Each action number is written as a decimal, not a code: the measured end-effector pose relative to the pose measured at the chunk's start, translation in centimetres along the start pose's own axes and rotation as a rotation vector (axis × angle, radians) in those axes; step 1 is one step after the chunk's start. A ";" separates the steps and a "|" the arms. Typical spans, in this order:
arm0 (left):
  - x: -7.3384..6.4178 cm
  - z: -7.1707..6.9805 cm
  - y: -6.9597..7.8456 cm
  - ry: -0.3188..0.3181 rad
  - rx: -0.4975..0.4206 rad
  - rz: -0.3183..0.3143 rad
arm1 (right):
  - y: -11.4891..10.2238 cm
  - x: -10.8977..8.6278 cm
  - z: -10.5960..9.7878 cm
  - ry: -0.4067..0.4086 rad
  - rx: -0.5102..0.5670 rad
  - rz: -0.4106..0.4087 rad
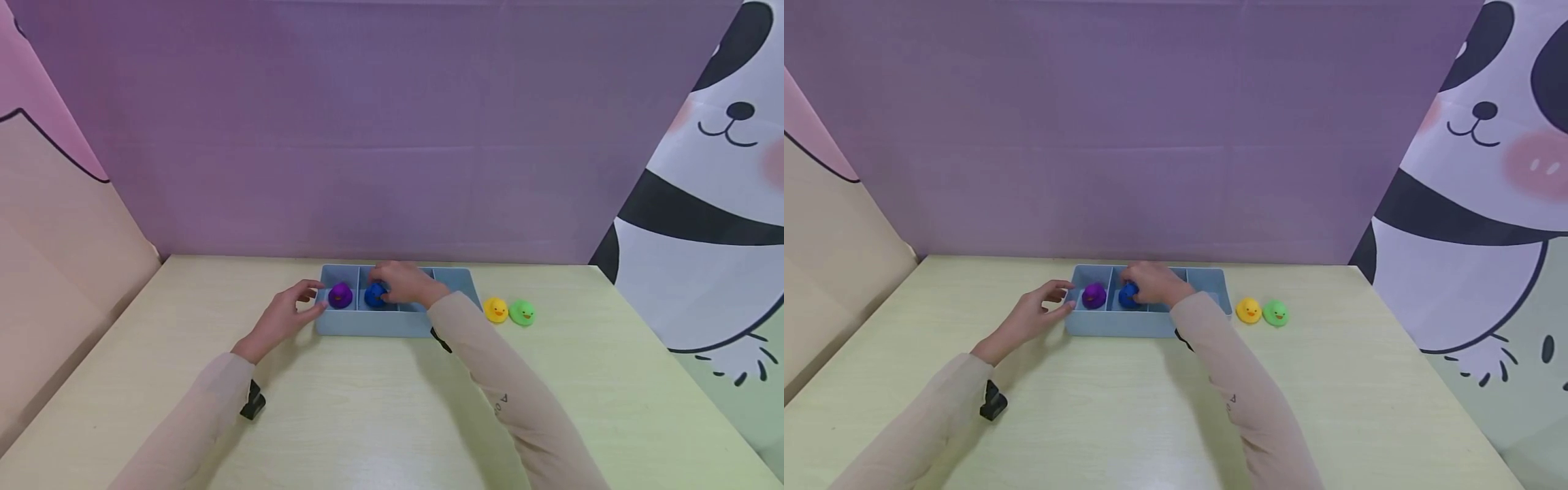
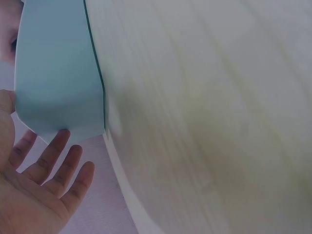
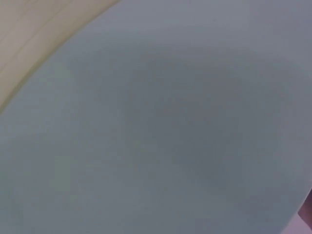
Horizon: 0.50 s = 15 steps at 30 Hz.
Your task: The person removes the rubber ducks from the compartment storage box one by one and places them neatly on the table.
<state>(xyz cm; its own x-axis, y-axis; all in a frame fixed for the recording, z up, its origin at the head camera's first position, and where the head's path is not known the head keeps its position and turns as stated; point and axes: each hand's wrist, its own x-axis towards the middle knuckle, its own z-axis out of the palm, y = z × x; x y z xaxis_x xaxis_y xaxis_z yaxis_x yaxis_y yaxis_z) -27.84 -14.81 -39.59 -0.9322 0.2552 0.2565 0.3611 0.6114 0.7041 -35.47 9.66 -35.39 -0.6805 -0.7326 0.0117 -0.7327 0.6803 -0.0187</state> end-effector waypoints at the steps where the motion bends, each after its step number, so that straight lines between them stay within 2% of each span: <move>1: 0.0 0.0 0.0 0.000 -0.001 -0.001 | -0.1 0.0 0.0 -0.006 -0.003 0.006; 15: 0.0 0.0 0.3 0.005 -0.013 -0.009 | 0.0 0.3 0.0 -0.032 -0.005 0.011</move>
<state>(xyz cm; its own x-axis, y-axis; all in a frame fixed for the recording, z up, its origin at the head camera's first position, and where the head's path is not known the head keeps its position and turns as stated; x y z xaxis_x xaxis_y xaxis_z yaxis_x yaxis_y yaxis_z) -27.68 -14.64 -39.35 -0.9357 0.2461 0.2528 0.3521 0.6039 0.7151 -35.65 9.43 -35.38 -0.6881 -0.7253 -0.0208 -0.7252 0.6884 -0.0137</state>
